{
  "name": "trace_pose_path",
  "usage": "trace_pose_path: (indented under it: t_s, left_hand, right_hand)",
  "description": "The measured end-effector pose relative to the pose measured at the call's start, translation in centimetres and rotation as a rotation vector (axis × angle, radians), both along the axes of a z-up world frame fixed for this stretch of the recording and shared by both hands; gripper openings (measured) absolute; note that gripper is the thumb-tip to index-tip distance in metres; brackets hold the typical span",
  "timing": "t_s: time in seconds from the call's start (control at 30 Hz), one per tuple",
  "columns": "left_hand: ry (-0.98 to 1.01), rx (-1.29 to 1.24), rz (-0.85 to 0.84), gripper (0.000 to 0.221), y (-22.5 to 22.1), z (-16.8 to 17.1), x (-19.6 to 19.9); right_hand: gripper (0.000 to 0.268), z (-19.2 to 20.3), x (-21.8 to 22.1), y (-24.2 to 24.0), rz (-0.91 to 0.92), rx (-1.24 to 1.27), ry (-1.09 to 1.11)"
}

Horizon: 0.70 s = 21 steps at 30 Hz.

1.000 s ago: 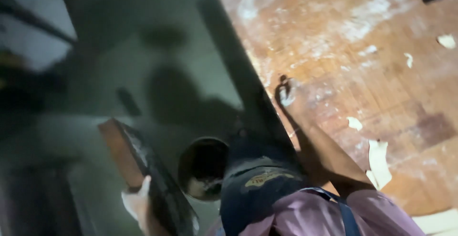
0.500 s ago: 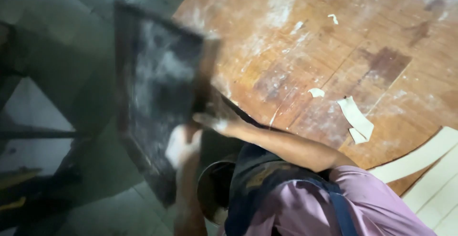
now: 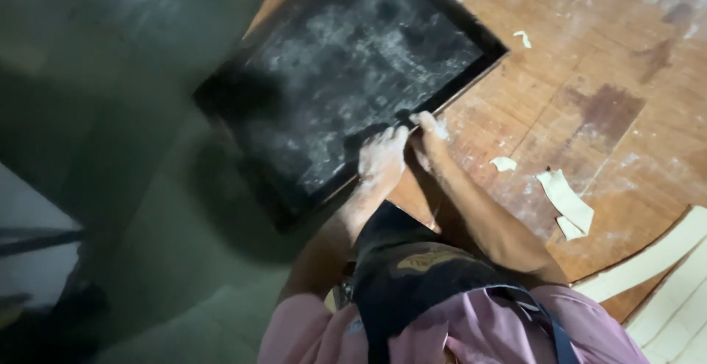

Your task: Wrapping strips of dough around conical metal molds to create pastry horns.

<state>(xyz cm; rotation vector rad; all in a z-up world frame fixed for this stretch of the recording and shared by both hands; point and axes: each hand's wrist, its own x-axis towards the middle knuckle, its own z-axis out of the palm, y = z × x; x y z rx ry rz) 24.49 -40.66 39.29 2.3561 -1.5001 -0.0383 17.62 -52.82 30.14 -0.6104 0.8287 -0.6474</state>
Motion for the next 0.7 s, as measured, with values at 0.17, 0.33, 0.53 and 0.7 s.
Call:
trace_pose_path:
  t_s: [0.17,0.33,0.53,0.7]
  left_hand:
    - [0.070,-0.017,-0.046,0.018,-3.7,-3.7,1.8]
    - [0.210,0.006,-0.057,0.016,-7.9,-3.4,4.2]
    - [0.609,0.204,-0.154,0.049,-13.3,-4.0,12.6]
    - [-0.043,0.401,-0.477,0.092,-18.9,-6.5,18.7]
  right_hand:
    - [0.019,2.1,1.8,-3.0,-0.019,0.085,-0.145]
    - [0.016,-5.9,1.3,-10.3,0.059,-0.078,0.107]
    - [0.039,4.8,-1.0,-10.6,0.279,-0.806,0.963]
    - [0.020,5.3,-0.9,-9.0,0.006,-1.155,0.825]
